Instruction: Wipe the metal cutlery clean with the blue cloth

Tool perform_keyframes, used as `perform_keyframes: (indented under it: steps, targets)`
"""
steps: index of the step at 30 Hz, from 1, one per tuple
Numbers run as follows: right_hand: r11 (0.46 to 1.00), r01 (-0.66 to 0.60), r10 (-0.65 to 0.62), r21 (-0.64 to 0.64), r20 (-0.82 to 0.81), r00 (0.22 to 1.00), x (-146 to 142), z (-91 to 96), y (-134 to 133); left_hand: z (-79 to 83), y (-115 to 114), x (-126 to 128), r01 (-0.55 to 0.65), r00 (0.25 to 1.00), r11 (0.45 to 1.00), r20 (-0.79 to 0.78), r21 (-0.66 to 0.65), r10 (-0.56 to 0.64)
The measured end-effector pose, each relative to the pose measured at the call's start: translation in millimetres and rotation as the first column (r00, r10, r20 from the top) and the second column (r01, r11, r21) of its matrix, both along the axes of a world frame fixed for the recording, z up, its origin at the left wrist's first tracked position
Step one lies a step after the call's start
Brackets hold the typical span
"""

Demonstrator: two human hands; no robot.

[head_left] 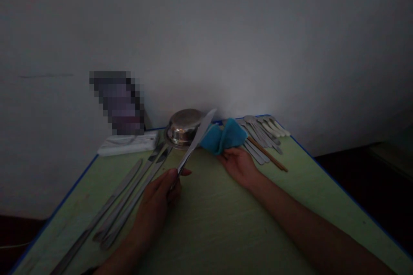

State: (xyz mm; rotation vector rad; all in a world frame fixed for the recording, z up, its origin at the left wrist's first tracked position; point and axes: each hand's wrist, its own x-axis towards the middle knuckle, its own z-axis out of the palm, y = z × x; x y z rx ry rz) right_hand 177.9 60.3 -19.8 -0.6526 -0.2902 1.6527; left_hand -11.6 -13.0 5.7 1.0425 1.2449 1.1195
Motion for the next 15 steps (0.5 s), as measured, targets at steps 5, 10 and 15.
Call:
perform_keyframes:
  steps: [5,10,15]
  targets:
    - [0.998,0.009,-0.012,0.056,0.066,0.998,-2.5,-3.2,-1.4,-1.9,-0.8,-1.4,0.043,0.991,0.999,-0.127,0.028,-0.039]
    - [0.996,0.023,-0.035,0.084,0.146,0.989,-4.6,-8.7,-1.4,-0.2,-5.9,2.8,0.153,0.949,0.988,-0.278,-0.005,-0.148]
    - [0.992,0.037,-0.055,0.123,0.150,0.987,-4.6,-14.8,-0.1,1.6,-9.5,6.1,0.167,0.935,0.986,-0.314,-0.018,-0.165]
